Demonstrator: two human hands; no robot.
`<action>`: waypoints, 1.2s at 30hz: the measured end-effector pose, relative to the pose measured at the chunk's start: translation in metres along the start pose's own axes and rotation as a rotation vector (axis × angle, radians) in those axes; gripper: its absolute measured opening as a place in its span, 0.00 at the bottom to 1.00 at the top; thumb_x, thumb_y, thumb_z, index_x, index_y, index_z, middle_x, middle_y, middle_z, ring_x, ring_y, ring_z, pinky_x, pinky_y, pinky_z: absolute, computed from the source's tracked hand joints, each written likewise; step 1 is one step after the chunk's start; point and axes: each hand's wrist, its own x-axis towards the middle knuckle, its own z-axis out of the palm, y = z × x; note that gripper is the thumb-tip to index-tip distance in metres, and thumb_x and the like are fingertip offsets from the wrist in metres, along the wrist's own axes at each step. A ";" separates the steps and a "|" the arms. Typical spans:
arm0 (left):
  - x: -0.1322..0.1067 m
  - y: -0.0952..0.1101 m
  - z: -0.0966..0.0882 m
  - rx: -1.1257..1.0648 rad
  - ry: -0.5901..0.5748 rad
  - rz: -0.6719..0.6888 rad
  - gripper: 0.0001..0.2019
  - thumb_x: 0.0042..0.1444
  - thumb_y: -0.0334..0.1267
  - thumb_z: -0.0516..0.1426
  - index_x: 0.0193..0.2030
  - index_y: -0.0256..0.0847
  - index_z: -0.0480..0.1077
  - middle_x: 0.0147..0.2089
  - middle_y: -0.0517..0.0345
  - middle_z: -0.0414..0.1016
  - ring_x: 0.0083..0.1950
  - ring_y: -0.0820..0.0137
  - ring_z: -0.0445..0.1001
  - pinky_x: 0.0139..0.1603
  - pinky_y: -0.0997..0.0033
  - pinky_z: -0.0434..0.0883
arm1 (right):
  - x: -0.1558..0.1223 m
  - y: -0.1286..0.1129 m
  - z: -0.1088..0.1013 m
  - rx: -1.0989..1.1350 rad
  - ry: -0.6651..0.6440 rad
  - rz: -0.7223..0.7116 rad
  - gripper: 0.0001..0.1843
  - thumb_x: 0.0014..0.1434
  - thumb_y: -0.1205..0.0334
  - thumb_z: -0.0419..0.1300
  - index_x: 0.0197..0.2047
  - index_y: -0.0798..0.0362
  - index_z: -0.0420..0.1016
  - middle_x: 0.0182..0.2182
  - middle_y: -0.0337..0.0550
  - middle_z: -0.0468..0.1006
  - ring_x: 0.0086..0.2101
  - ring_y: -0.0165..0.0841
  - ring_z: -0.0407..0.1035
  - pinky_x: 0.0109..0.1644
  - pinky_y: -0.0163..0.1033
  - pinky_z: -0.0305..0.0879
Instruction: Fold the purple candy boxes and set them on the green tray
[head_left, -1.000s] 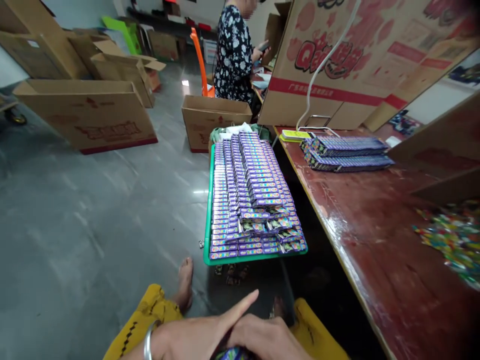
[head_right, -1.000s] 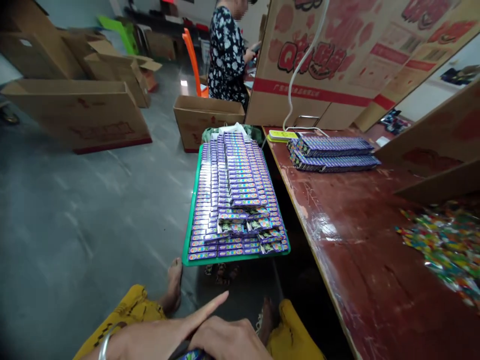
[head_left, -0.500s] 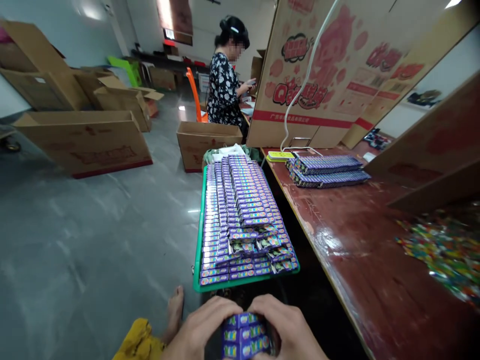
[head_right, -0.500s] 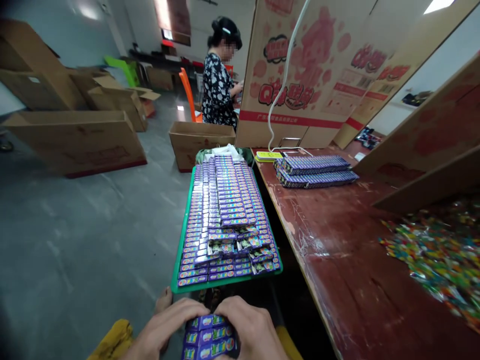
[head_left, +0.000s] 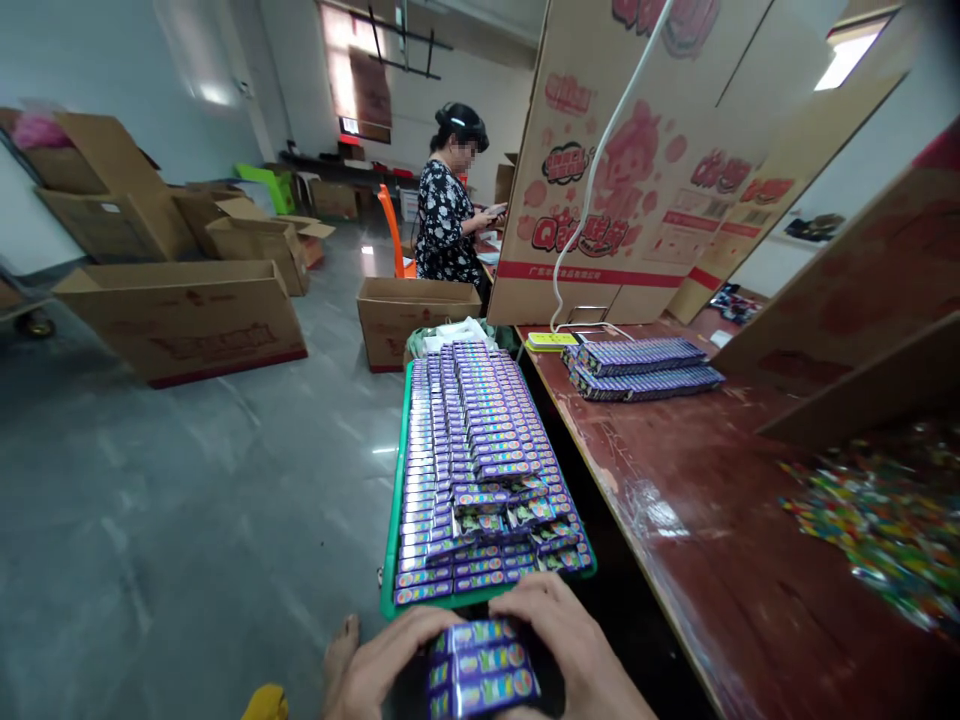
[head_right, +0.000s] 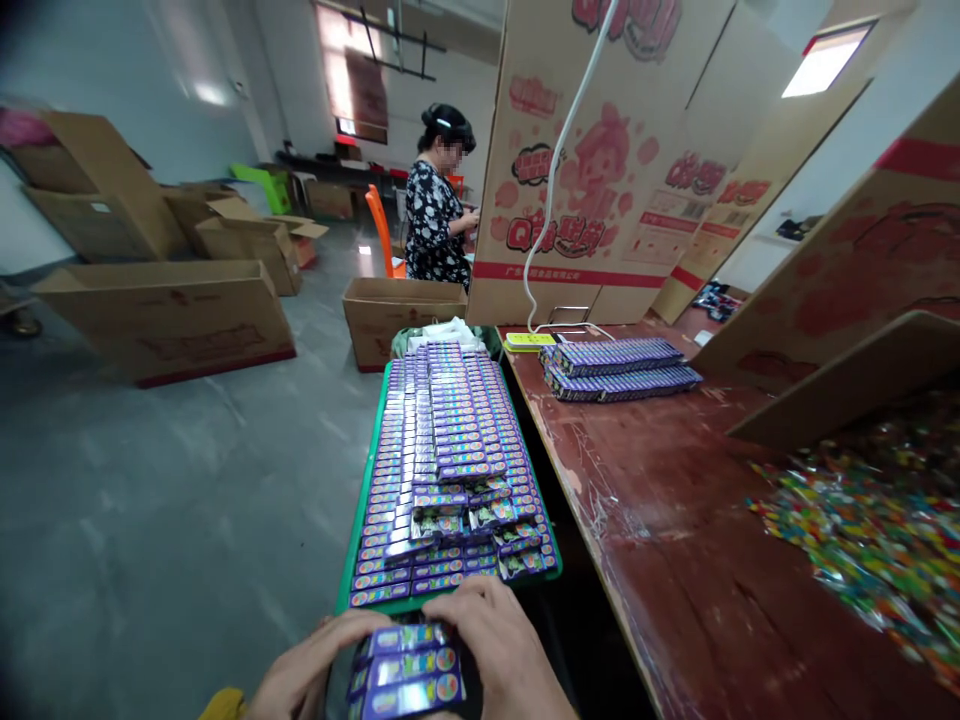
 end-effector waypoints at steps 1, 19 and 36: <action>0.002 0.001 0.000 -0.011 0.054 -0.023 0.25 0.45 0.49 0.62 0.52 0.54 0.69 0.50 0.54 0.75 0.50 0.53 0.74 0.51 0.52 0.74 | 0.002 -0.005 -0.003 0.061 0.017 0.060 0.30 0.44 0.62 0.69 0.51 0.46 0.68 0.46 0.43 0.74 0.46 0.40 0.68 0.50 0.40 0.65; 0.079 -0.041 -0.046 -0.608 0.614 -0.416 0.28 0.46 0.50 0.64 0.51 0.38 0.66 0.47 0.49 0.75 0.43 0.63 0.76 0.40 0.70 0.75 | 0.215 0.083 -0.118 0.394 -0.020 0.144 0.25 0.45 0.53 0.69 0.44 0.56 0.75 0.41 0.45 0.79 0.42 0.39 0.72 0.51 0.45 0.65; 0.029 -0.189 -0.021 -0.694 0.672 -0.788 0.29 0.32 0.53 0.67 0.39 0.37 0.71 0.34 0.48 0.80 0.34 0.60 0.79 0.32 0.68 0.74 | 0.286 0.121 -0.134 0.384 -0.128 0.090 0.34 0.44 0.60 0.70 0.56 0.50 0.70 0.56 0.46 0.71 0.56 0.42 0.64 0.63 0.49 0.55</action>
